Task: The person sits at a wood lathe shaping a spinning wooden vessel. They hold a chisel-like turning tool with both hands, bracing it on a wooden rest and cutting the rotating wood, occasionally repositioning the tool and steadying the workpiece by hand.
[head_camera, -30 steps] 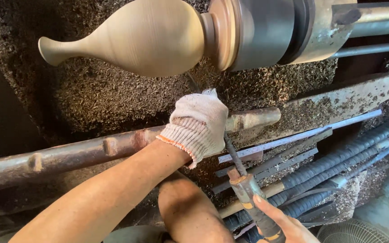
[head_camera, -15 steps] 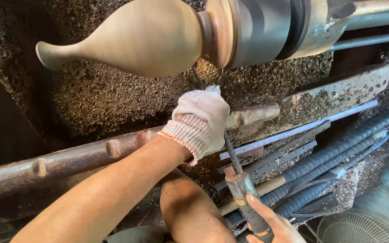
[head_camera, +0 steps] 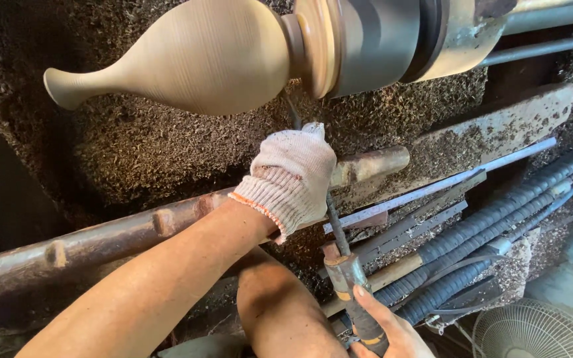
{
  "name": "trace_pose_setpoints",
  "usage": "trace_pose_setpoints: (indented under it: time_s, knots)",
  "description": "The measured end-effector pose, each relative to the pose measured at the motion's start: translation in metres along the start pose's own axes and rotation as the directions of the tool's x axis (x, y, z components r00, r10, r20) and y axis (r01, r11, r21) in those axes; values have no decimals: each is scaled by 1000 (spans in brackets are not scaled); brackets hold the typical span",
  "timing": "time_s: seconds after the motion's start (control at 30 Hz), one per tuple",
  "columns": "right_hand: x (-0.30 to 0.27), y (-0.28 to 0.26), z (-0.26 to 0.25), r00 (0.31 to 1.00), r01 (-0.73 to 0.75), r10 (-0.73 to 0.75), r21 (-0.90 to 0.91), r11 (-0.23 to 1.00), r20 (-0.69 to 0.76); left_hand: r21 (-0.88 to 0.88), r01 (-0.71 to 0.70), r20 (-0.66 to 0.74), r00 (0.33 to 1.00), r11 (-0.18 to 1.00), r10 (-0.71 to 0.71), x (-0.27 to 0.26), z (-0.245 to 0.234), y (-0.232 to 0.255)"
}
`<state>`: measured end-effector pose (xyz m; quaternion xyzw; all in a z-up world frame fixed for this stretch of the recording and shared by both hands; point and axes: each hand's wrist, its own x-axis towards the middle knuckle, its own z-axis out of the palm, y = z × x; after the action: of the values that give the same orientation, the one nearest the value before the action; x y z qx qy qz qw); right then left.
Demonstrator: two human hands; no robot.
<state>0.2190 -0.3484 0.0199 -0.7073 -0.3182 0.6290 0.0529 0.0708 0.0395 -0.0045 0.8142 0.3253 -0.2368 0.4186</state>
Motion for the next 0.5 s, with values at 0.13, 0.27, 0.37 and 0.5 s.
trace_pose_setpoints:
  time_s: [0.13, 0.27, 0.37, 0.5]
  knots:
    - [0, 1, 9, 989, 106, -105, 4, 994, -105, 10, 8, 78, 997, 1000, -9, -1, -8, 3]
    - [2, -12, 11, 994, 36, -31, 45, 998, -107, 43, 6, 155, 988, 999, -13, -1, -15, 6]
    - [0, -5, 16, 988, 74, -67, 48, 996, -136, -17, 18, 47, 999, 1000, -17, -3, -9, 3]
    - [3, 0, 21, 983, 56, -42, 74, 996, -176, -2, 3, 34, 999, 1000, -3, -2, -4, 1]
